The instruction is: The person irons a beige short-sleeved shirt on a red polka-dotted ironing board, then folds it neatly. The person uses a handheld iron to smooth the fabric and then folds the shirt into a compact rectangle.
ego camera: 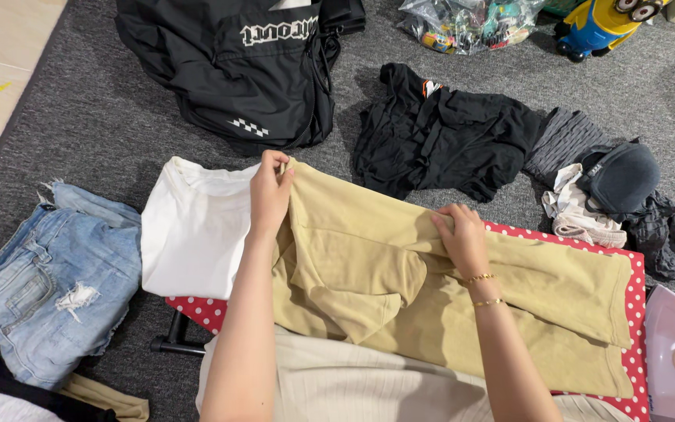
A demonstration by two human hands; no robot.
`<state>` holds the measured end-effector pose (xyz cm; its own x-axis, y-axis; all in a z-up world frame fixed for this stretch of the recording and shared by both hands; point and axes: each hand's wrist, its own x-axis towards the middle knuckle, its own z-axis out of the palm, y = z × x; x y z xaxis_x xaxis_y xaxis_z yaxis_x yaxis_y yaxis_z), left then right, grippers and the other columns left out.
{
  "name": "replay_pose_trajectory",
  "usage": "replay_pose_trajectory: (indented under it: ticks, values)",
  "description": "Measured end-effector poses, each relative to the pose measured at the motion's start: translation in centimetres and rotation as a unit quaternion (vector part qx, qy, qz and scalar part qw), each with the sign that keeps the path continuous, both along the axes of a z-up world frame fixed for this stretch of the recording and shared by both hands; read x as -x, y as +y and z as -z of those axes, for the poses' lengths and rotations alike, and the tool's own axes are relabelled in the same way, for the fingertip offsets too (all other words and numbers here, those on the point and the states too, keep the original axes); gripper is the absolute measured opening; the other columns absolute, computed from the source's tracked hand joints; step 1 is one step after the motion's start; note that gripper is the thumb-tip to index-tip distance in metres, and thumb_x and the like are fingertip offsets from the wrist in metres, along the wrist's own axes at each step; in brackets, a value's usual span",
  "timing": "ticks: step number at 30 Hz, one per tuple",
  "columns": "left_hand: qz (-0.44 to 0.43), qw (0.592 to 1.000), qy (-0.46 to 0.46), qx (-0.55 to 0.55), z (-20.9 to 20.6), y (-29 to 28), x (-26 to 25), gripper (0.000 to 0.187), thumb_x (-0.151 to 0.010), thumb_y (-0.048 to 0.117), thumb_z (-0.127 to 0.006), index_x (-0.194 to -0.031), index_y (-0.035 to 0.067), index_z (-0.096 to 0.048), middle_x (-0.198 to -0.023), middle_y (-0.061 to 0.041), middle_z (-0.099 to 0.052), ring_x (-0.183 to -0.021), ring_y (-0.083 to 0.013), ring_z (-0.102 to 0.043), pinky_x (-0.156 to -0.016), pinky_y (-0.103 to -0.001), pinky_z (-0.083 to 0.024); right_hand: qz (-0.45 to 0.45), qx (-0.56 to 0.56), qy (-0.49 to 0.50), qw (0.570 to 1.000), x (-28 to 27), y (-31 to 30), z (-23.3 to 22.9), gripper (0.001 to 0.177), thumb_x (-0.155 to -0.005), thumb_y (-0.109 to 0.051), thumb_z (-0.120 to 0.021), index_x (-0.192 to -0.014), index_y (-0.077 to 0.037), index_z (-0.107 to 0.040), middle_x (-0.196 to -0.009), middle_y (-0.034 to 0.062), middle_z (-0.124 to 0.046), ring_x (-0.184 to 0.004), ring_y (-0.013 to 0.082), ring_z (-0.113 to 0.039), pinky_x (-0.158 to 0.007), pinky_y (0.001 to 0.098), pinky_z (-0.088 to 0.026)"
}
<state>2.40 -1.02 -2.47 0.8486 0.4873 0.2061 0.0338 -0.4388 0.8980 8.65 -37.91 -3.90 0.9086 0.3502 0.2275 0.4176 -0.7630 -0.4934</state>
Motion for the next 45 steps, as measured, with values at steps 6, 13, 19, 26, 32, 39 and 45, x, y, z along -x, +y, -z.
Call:
replay_pose_trajectory:
  ticks: [6,13,19,26,32,39,45]
  values:
    - [0.036,0.960,-0.075,-0.267,-5.0,-3.3,2.9,0.031,-0.090,0.009,-0.069,-0.118,0.001,-0.058,-0.111,-0.020,-0.068,-0.107,-0.0384,-0.064,-0.093,-0.048,-0.049,-0.029,-0.045,-0.110,0.993,3.1,0.7,-2.9,0.015,-0.088,-0.011,-0.075,-0.102,-0.007,-0.071,-0.105,0.0118,-0.065,-0.099,0.0320,-0.058,-0.089,0.0428,-0.047]
    - [0.305,0.894,0.126,-0.302,-6.7,-11.8,10.6,0.043,-0.096,0.029,-0.067,-0.122,-0.004,-0.061,-0.125,-0.022,-0.063,-0.119,-0.0352,-0.058,-0.106,-0.048,-0.042,-0.039,-0.100,0.187,0.976,12.5,1.8,-6.9,0.019,-0.090,-0.013,-0.071,-0.110,-0.014,-0.073,-0.109,0.0027,-0.071,-0.090,0.0234,-0.068,-0.068,0.0370,-0.055]
    - [0.194,0.892,0.114,-0.392,-5.3,-15.6,16.9,0.034,-0.084,0.008,-0.069,-0.117,0.000,-0.065,-0.110,-0.014,-0.065,-0.111,-0.0324,-0.059,-0.112,-0.049,-0.038,-0.182,-0.091,0.062,0.977,16.7,3.5,-6.7,0.034,-0.087,-0.015,-0.074,-0.120,-0.008,-0.070,-0.114,0.0065,-0.071,-0.106,0.0287,-0.060,-0.094,0.0402,-0.049]
    - [0.259,0.940,0.019,-0.219,-6.0,-14.4,17.4,0.013,-0.086,0.010,-0.070,-0.096,0.003,-0.065,-0.101,-0.014,-0.065,-0.109,-0.0343,-0.061,-0.106,-0.046,-0.045,-0.133,-0.006,0.033,0.991,17.6,3.5,-5.5,0.031,-0.073,-0.025,-0.085,-0.100,-0.013,-0.075,-0.113,0.0050,-0.066,-0.108,0.0275,-0.055,-0.095,0.0413,-0.042]
    - [0.215,0.973,0.072,-0.052,-7.1,-11.0,18.4,0.018,-0.098,0.018,-0.066,-0.104,0.001,-0.062,-0.093,-0.014,-0.066,-0.093,-0.0329,-0.068,-0.121,-0.044,-0.041,-0.110,-0.168,0.176,0.964,17.0,2.2,-5.7,0.025,-0.085,-0.019,-0.080,-0.099,-0.004,-0.067,-0.099,0.0065,-0.074,-0.098,0.0199,-0.070,-0.089,0.0338,-0.054]
    - [0.210,0.973,0.024,-0.092,-6.2,-11.8,17.6,0.028,-0.092,0.017,-0.070,-0.114,0.000,-0.063,-0.099,-0.016,-0.068,-0.095,-0.0362,-0.066,-0.114,-0.046,-0.040,-0.125,-0.212,0.152,0.957,18.5,5.5,-7.5,0.027,-0.088,-0.014,-0.076,-0.109,-0.005,-0.063,-0.093,0.0059,-0.074,-0.092,0.0165,-0.073,-0.082,0.0316,-0.055]
    - [0.185,0.982,0.034,0.020,-9.2,-11.3,17.5,0.020,-0.093,0.017,-0.069,-0.108,0.004,-0.065,-0.097,-0.011,-0.068,-0.089,-0.0272,-0.068,-0.080,-0.037,-0.052,-0.080,-0.218,0.222,0.947,18.4,7.0,-8.9,0.044,-0.082,-0.018,-0.084,-0.114,-0.003,-0.058,-0.081,0.0107,-0.067,-0.076,0.0206,-0.064,-0.072,0.0331,-0.053]
